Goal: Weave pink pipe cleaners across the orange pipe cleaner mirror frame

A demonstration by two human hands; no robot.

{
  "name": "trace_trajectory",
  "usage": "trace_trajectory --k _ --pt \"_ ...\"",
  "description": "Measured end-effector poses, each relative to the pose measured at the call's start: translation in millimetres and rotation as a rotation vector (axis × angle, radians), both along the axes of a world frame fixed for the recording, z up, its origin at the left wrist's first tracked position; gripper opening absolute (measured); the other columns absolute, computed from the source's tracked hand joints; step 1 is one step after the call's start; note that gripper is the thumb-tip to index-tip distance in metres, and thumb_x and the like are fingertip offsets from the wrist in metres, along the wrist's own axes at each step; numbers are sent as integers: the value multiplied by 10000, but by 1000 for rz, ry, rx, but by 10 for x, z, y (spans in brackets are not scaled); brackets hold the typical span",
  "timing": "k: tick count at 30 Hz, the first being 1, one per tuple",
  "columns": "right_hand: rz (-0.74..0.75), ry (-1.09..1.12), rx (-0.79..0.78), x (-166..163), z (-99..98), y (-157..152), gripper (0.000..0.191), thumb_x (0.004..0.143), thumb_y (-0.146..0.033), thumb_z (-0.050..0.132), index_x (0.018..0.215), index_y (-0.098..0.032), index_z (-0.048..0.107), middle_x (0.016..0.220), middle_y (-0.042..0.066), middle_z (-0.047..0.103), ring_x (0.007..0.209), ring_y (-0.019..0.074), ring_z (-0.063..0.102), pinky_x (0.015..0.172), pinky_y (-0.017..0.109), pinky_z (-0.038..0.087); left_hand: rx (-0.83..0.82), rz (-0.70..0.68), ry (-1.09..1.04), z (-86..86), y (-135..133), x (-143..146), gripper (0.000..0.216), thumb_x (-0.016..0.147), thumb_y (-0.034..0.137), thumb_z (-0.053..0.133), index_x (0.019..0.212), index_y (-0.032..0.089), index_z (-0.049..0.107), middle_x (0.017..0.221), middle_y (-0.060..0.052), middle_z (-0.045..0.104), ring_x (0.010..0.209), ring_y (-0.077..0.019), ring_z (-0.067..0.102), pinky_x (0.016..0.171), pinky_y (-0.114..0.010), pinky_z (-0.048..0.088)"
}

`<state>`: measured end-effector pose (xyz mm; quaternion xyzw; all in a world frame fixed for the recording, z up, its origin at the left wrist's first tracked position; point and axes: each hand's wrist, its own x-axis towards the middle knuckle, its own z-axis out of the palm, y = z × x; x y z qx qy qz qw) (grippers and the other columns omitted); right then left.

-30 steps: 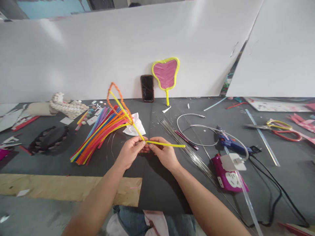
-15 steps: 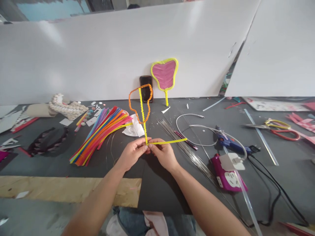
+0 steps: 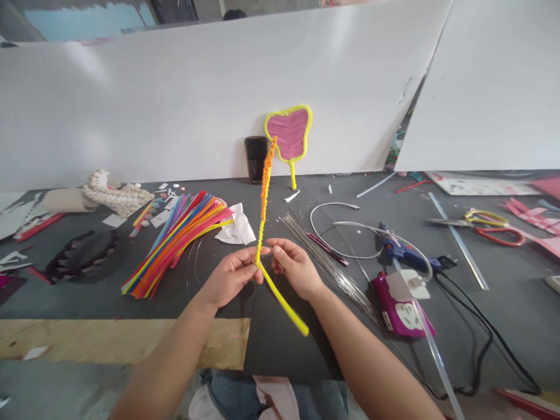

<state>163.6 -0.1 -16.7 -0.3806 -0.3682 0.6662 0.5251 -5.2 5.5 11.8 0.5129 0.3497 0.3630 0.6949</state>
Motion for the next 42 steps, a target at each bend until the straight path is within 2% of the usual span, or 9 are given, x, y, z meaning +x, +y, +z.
trace_trajectory --k 4,8,11,16,28,35,42 --pt "43 68 3 28 74 -21 312 744 -474 685 905 -207 685 664 -25 558 564 83 486 548 226 409 -110 -131 -67 -27 -37 22 329 749 269 688 1073 208 697 748 -38 631 596 -111 563 632 -261 451" --pt "18 49 26 54 130 -42 265 680 -435 748 768 -203 655 664 -35 534 542 81 462 559 242 418 -169 -223 -72 -53 -65 57 296 769 281 684 1051 193 702 679 -29 629 595 -110 581 637 -251 459" --pt "-27 9 75 92 146 -34 274 703 -429 732 685 -194 594 616 -40 514 535 88 469 554 242 417 -243 -182 -78 -53 -64 75 291 760 317 699 1008 166 704 676 -46 656 631 -136 628 659 -271 487" --pt "-132 -171 148 188 160 -16 338 748 -484 677 650 -184 554 558 -28 509 504 93 438 500 231 380 -327 -55 -65 -23 -38 97 295 645 343 794 826 129 705 709 -69 700 644 -172 678 672 -309 533" --pt "-105 -275 162 181 215 -59 350 786 -496 636 668 -176 560 558 -23 543 496 88 459 493 226 371 -395 -38 -21 -54 -31 105 350 635 398 784 795 110 666 654 -73 709 603 -193 689 589 -284 539" --pt "-87 -316 143 168 201 -60 342 787 -496 634 698 -174 559 565 -21 579 476 83 471 482 217 385 -423 -67 45 -40 -21 115 381 599 431 801 713 97 658 623 -78 700 547 -167 668 550 -250 515" --pt "-83 -328 129 149 201 -73 345 773 -505 641 706 -178 557 560 -21 589 460 83 481 464 213 394 -423 -68 45 -24 -24 125 345 575 360 831 720 96 663 624 -64 695 560 -162 668 585 -262 519"
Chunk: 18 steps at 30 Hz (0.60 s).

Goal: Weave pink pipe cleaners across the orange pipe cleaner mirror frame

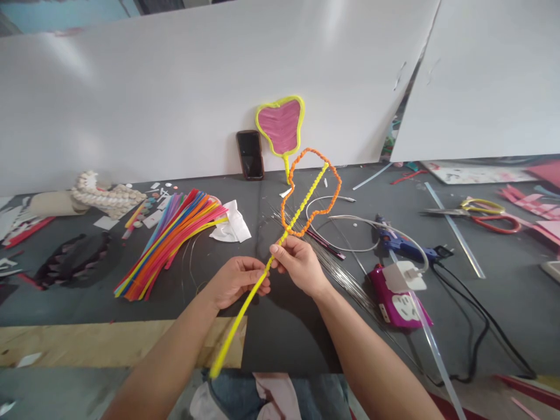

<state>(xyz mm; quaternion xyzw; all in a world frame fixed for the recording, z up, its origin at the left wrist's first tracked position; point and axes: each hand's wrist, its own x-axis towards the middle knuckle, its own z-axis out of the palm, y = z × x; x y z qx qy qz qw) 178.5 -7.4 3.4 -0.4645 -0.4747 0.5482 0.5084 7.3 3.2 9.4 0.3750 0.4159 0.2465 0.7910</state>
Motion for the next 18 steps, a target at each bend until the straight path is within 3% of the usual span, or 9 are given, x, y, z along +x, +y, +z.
trace_trajectory --k 7,11,14,18 --pt "19 -20 0 15 6 12 344 785 -511 623 717 -182 552 561 -22 576 473 91 481 480 220 397 46 -58 12 -4 4 -31 338 612 358 811 787 101 677 675 -78 699 618 -172 679 612 -263 513" --pt "137 -47 38 25 2 5 346 798 -512 606 710 -184 543 552 -32 539 487 92 468 489 222 382 122 -93 8 -46 25 -72 336 675 405 758 810 108 682 724 -76 690 642 -149 651 627 -252 487" --pt "238 -117 93 14 -13 -4 339 812 -489 599 696 -174 554 570 -32 514 521 93 458 514 226 369 213 -115 17 -37 37 -72 300 664 379 768 744 104 679 654 -26 638 580 -89 565 574 -203 422" --pt "259 -181 112 -17 -34 -4 338 829 -467 584 683 -163 559 609 -20 515 569 102 462 548 236 374 253 -169 96 45 32 -43 286 623 355 788 668 108 650 579 5 595 527 -74 498 513 -193 356"
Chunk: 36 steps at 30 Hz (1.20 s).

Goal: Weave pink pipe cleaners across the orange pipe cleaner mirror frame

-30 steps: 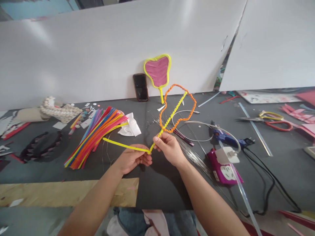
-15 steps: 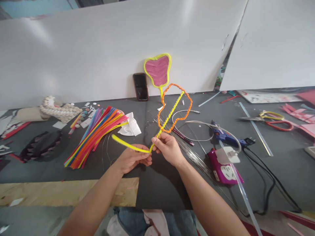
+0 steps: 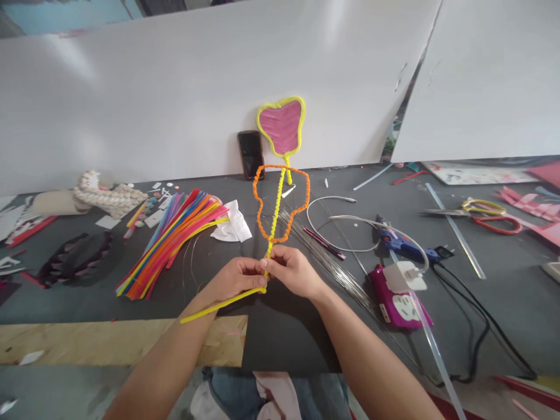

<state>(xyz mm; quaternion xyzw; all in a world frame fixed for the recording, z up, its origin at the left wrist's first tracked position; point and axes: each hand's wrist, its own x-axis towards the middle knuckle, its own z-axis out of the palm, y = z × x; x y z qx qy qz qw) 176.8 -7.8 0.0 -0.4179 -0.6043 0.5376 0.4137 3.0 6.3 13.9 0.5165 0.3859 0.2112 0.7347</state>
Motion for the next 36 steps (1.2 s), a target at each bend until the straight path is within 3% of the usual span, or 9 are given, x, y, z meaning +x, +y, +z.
trace_trajectory --k 4,7,10,12,15,18,22,32,36 --pt "-75 13 27 -34 -5 1 305 853 -459 547 746 -174 567 637 -15 526 576 109 468 547 239 383 50 79 7 43 -10 10 265 650 342 766 638 122 618 562 13 591 503 -67 483 497 -188 342" --pt "-235 16 85 -66 -29 -22 222 883 -413 509 908 -198 562 700 -8 552 583 116 486 544 242 400 71 267 -86 21 -1 0 235 678 323 747 661 139 603 571 22 594 531 -73 519 543 -188 386" --pt "-355 -83 207 -118 -79 -65 112 875 -326 530 895 -217 549 740 3 561 624 131 517 584 255 430 87 433 -155 -9 19 0 232 692 325 738 679 146 592 577 22 596 550 -77 539 570 -189 406" --pt "-348 -183 313 -166 -112 -93 38 859 -258 539 880 -227 547 752 6 567 622 136 523 595 262 445 96 530 -161 -23 26 14 254 672 334 754 678 148 581 577 25 594 551 -78 540 571 -190 412" --pt "-278 -322 497 -241 -142 -113 151 829 -161 523 952 -241 559 863 34 581 650 143 538 605 272 467 155 657 -147 -34 22 47 282 637 344 776 685 151 577 598 37 592 574 -80 547 595 -199 436" --pt "-294 -415 604 -286 -149 -107 261 811 -112 512 1027 -245 573 984 73 559 762 169 579 635 282 493 220 686 -95 -40 6 70 281 646 358 767 697 155 579 613 36 597 593 -94 559 593 -211 448" --pt "-337 -439 654 -279 -140 -96 192 841 -142 521 982 -243 605 959 76 568 842 188 600 682 290 511 285 653 -61 -52 -8 74 262 687 371 734 700 160 578 630 27 602 610 -109 572 610 -228 458" --pt "-368 -293 588 -282 -111 -112 94 865 -185 526 885 -238 601 878 55 623 801 172 596 723 305 484 402 651 -56 -31 -24 79 215 759 360 674 710 173 581 716 0 595 722 -135 591 707 -235 469" --pt "-410 -88 299 -325 -127 -103 107 865 -308 545 812 -225 587 810 45 611 690 163 564 610 293 466 416 634 -32 -51 -22 64 216 771 377 658 729 181 577 718 -9 617 731 -150 599 736 -257 471"
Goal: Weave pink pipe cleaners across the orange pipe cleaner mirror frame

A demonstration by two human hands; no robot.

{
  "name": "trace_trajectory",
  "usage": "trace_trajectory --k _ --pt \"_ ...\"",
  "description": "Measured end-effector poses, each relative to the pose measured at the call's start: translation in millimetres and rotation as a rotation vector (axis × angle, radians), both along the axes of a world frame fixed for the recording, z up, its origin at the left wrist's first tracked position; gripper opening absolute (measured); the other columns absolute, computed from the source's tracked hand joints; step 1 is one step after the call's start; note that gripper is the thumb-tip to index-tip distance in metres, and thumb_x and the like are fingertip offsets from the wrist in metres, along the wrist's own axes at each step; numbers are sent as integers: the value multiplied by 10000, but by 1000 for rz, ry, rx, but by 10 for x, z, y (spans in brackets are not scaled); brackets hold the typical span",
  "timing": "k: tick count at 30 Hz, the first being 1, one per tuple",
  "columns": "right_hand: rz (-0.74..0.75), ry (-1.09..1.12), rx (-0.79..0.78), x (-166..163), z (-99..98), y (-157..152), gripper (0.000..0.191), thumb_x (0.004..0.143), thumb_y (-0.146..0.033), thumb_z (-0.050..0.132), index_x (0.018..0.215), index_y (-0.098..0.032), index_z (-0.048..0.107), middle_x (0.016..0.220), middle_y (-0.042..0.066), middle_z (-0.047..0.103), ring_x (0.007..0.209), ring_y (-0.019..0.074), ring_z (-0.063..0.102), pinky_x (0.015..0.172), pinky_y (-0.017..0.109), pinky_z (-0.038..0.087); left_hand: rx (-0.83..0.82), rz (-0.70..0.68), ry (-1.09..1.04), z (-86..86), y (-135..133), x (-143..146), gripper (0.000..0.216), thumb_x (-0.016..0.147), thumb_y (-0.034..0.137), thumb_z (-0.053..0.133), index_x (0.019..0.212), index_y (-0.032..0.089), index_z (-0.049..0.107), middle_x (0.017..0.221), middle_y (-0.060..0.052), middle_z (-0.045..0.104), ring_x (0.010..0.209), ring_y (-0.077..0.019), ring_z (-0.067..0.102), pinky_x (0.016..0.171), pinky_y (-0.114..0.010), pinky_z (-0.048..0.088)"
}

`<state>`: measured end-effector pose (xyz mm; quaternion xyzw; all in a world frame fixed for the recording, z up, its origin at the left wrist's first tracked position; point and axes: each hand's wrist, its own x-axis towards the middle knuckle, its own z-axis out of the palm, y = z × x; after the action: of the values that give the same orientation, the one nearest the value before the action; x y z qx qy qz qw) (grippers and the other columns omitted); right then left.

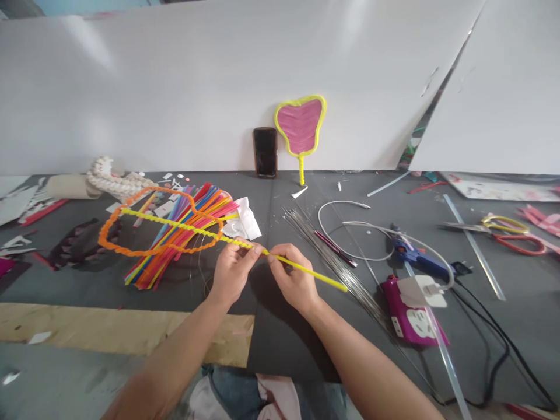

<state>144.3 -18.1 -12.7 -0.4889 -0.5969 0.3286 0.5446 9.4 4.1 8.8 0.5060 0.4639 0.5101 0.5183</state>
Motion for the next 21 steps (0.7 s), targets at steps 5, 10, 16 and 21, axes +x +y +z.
trace_trajectory --k 5,10,16,21 --pt "72 260 -276 5 8 27 243 804 -444 615 766 -207 577 607 -9 545 525 130 492 492 259 403 -15 -12 -28 -11 -4 -2 205 762 360 668 731 187 563 719 3 626 728 -151 617 744 -267 473" --pt "92 323 -316 29 41 57 268 769 -449 656 734 -199 567 598 -14 560 520 119 491 508 254 415 -16 -40 -20 -1 -5 3 188 772 339 665 726 179 576 719 -3 631 726 -150 635 730 -263 479" --pt "113 378 -316 28 28 74 251 758 -428 674 719 -199 580 579 -25 555 514 110 487 505 243 417 -34 -32 -43 -19 1 -6 201 750 361 683 728 181 597 716 -6 654 725 -156 641 737 -271 483" --pt "198 548 -400 22 -18 101 259 741 -435 690 719 -195 593 643 -8 601 503 97 472 477 233 413 -37 -60 -38 -4 13 -12 189 753 358 679 720 183 617 711 -11 673 724 -163 645 738 -276 484"
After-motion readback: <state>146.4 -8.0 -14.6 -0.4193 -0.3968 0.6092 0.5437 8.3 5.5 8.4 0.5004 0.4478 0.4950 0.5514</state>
